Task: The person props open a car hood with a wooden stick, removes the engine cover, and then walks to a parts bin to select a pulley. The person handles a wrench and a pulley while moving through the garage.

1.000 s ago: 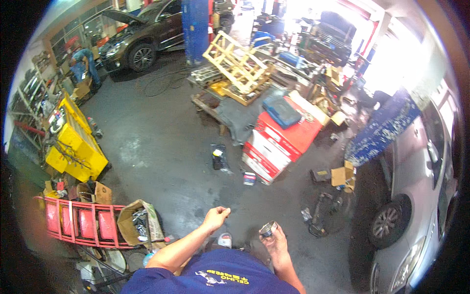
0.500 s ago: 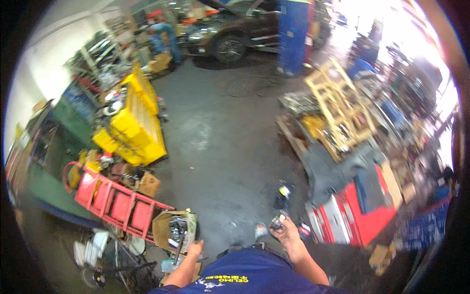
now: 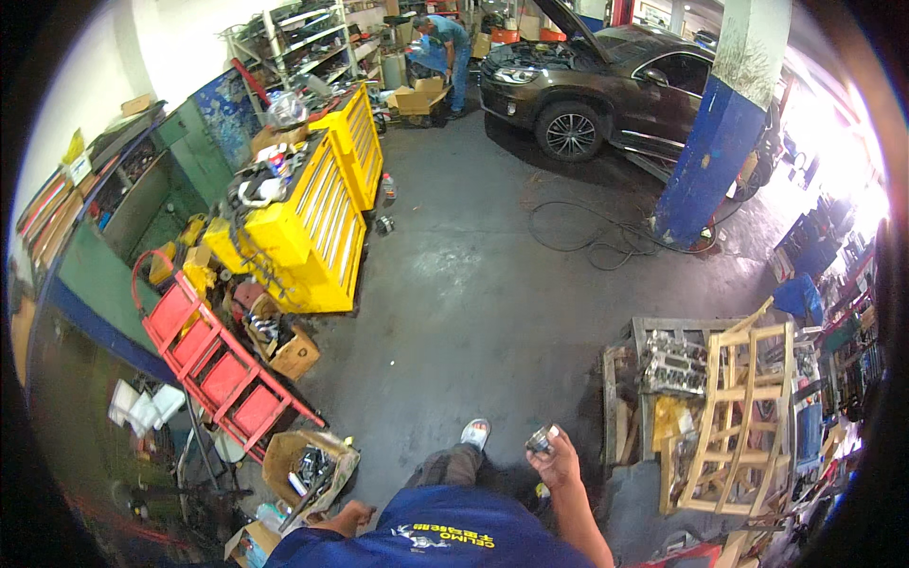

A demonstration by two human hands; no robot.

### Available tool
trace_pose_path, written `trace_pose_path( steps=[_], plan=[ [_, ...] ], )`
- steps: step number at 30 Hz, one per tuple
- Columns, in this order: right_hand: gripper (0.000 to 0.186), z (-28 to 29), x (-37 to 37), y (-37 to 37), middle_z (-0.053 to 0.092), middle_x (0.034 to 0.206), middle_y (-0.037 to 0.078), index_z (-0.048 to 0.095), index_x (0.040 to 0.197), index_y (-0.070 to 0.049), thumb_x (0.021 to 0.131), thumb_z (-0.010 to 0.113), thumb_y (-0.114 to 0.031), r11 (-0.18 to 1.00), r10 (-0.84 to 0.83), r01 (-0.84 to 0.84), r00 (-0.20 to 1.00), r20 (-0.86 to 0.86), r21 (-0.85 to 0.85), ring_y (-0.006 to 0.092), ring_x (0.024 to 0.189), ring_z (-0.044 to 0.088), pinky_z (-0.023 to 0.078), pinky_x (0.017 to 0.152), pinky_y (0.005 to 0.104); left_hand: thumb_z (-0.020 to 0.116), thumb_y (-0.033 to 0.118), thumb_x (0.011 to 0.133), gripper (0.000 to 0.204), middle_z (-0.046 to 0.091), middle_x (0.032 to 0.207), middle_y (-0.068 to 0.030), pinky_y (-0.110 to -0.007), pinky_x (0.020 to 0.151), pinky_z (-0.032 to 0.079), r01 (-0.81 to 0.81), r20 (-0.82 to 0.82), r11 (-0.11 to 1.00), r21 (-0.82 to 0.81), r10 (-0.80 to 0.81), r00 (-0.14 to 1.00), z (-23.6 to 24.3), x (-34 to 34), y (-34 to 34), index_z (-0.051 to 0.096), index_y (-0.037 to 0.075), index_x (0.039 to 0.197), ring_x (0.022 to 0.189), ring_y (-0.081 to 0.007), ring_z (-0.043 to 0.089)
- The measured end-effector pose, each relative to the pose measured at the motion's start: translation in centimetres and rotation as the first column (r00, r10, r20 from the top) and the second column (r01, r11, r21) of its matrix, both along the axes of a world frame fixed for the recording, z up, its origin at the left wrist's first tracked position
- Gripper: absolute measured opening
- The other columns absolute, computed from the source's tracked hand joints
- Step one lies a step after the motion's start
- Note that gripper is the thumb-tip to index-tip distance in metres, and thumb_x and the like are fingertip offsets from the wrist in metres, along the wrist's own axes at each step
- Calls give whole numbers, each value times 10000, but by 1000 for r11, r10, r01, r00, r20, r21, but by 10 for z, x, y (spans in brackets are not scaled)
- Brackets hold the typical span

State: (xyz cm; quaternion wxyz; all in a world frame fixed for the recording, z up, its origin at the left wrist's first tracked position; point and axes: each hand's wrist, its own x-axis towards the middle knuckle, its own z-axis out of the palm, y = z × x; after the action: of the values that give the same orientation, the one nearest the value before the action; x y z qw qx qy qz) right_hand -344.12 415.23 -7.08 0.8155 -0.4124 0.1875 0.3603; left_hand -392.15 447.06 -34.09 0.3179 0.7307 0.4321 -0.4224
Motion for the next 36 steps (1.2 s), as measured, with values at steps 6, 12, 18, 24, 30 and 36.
trace_pose_path(
  steps=[6, 12, 18, 24, 30, 36],
  plan=[
    [511, 12, 144, 31, 660, 1098, 117, 504, 1386, -119, 909, 689, -131, 994, -95, 97, 995, -42, 53, 310, 959, 685, 590, 784, 517, 549, 525, 918, 559, 706, 1188, -229, -474, 1004, 517, 265, 229, 911, 317, -344, 911, 67, 385, 164, 760, 42, 1103, 1161, -408, 656],
    [359, -4, 312, 69, 700, 1060, 93, 607, 1245, -151, 900, 696, -192, 967, -251, 251, 968, -9, 50, 308, 974, 710, 603, 775, 526, 666, 367, 957, 408, 736, 1202, -175, -421, 976, 527, -360, 676, 930, 75, 218, 704, 178, 718, 236, 728, 50, 1208, 1144, -318, 688],
    [264, -34, 503, 92, 694, 988, 90, 642, 1132, -132, 898, 712, -232, 946, -289, 303, 949, -128, 112, 304, 879, 699, 601, 710, 485, 702, 370, 922, 391, 750, 1160, -171, -417, 956, 538, -135, 628, 956, 261, -62, 776, 143, 873, 217, 750, 54, 1148, 1109, -304, 705],
    [540, 11, 706, 82, 652, 1129, 106, 504, 1425, -116, 920, 697, -138, 947, -311, 304, 948, 63, 100, 289, 981, 690, 603, 715, 444, 655, 445, 895, 410, 741, 1074, -217, -490, 904, 560, 593, 190, 768, 243, -637, 747, 80, 902, 225, 787, 75, 1014, 1051, -380, 711],
    [574, 0, 855, 34, 650, 1153, 85, 500, 1455, -117, 924, 717, -123, 866, -499, 499, 860, 105, 31, 243, 998, 673, 579, 799, 454, 656, 313, 848, 263, 755, 973, -179, -498, 806, 573, 710, 67, 693, 125, -720, 691, 60, 1063, 241, 773, 86, 911, 954, -343, 733],
    [527, -8, 968, -30, 673, 1093, 94, 519, 1374, -115, 899, 747, -132, 614, -784, 789, 605, -139, -20, 286, 993, 680, 562, 822, 475, 645, 276, 857, 209, 764, 946, -136, -487, 763, 576, 954, 50, 6, 301, -999, -9, 41, 1435, 232, 754, 102, 898, 902, -303, 742]
  ],
)
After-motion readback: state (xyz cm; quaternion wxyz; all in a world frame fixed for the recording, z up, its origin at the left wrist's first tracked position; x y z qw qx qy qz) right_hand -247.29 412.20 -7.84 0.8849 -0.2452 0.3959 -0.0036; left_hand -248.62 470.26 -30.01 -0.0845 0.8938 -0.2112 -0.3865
